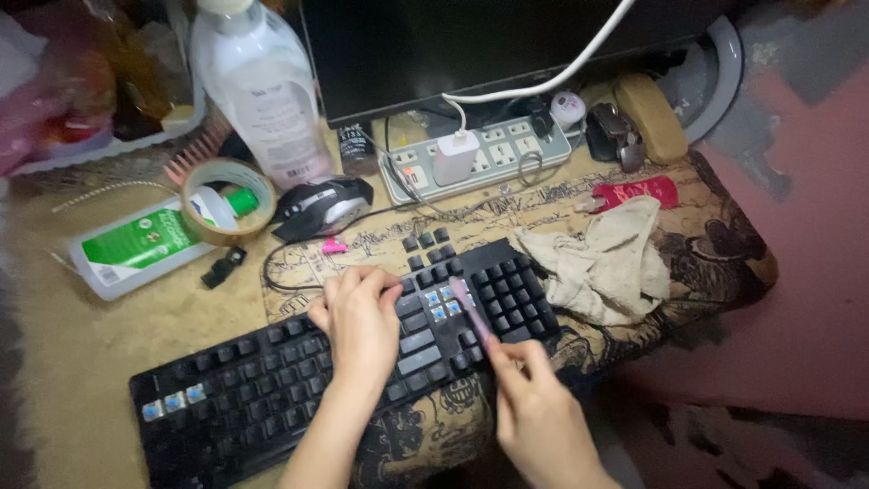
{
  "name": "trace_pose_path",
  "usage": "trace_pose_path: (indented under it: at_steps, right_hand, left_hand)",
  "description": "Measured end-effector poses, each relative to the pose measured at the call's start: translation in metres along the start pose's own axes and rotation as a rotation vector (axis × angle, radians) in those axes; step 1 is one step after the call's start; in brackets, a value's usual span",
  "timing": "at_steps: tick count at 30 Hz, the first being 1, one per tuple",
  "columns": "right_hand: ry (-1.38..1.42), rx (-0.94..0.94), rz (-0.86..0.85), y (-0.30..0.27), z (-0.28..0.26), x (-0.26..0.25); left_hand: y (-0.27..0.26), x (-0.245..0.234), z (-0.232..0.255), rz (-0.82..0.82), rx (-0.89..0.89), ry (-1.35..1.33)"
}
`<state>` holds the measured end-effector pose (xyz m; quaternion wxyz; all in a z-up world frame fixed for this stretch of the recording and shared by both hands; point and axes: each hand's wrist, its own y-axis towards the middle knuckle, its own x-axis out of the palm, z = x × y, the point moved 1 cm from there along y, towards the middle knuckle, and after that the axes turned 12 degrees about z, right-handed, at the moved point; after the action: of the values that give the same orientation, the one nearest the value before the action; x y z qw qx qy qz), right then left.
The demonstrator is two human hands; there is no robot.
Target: Cleaning a mechanical keyboard by removing keycaps and scrubbing with a toothbrush and cloth.
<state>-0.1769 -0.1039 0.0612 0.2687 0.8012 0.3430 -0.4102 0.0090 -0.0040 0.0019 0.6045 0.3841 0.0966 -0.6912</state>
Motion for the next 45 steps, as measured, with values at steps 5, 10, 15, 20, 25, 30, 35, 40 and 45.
trace_pose_path:
  at_steps: [5,10,15,20,25,30,35,40,45]
  right_hand:
    - [-0.065,0.061,-0.096,-0.019,0.014,-0.012]
    - [0.095,-0.071,0.087,0.0,0.006,-0.014]
    - [0.015,-0.083,-0.023,-0.025,0.045,0.001]
    - [0.015,-0.063,0.003,0.0,0.019,-0.009]
    - [0.046,-0.167,0.008,-0.026,0.053,0.002]
    - [0.078,-0.187,0.175,-0.005,0.035,-0.018]
    - [-0.077,0.057,-0.001,-0.009,0.028,-0.01]
    - [-0.004,-0.011,0.066,-0.011,0.04,-0.012]
    - [0.071,-0.089,0.104,-0.01,0.038,-0.001]
  left_hand:
    - [0.0,0.002,0.001,0.011,-0.006,0.008]
    - [-0.002,0.0,0.0,0.016,-0.013,0.016]
    - [0.001,0.002,0.002,-0.005,-0.023,0.021]
    - [-0.002,0.001,0.0,0.0,-0.021,0.014]
    - [0.0,0.002,0.001,-0.002,-0.015,0.014]
    - [0.0,0.002,-0.001,-0.009,-0.026,0.024]
    - [0.001,0.003,0.002,-0.005,-0.019,0.032]
    - [0.001,0.003,0.003,0.004,-0.014,0.024]
    - [0.0,0.0,0.001,-0.009,-0.024,0.021]
